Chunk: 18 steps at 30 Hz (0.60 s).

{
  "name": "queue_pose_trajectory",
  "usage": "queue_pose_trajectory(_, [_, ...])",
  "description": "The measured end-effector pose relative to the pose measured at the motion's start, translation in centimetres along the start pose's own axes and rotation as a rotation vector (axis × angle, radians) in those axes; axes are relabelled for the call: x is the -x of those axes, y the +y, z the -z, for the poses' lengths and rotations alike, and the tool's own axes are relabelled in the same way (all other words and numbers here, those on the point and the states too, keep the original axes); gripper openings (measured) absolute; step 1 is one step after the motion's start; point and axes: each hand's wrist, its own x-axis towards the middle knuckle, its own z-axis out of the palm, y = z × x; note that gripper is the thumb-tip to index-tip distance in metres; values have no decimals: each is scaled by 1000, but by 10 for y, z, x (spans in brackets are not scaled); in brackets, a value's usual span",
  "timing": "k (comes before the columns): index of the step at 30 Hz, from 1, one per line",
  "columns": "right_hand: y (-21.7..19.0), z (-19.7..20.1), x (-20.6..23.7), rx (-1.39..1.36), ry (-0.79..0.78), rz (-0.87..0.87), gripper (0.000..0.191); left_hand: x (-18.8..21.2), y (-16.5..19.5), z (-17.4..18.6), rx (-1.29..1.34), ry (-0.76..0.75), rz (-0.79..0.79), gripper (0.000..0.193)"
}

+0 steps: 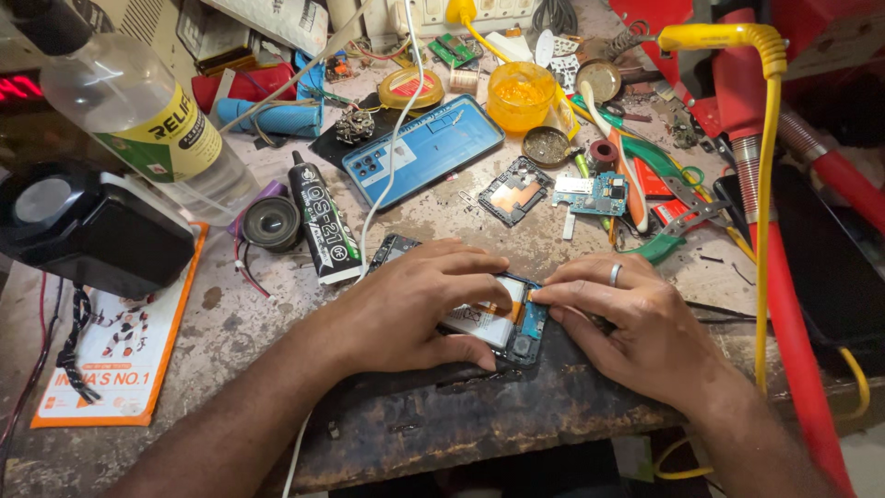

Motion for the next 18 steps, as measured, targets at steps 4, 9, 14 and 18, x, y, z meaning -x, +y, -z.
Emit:
queue_pose_trajectory(4, [-1,-2,0,10,10,-15,21,-1,1,1,14,8,-2,50])
queue_pose_trajectory(9, [-2,-2,0,60,-5,47,25,-1,1,0,28,8,15,50])
queue_pose_trajectory(14, [-3,1,0,-20,4,-40,29,-2,1,-1,-6,22,-9,53])
queue_pose_trajectory(18, [-1,-1,1,-58,18,-67,26,-2,2,-1,-41,14,-6,62])
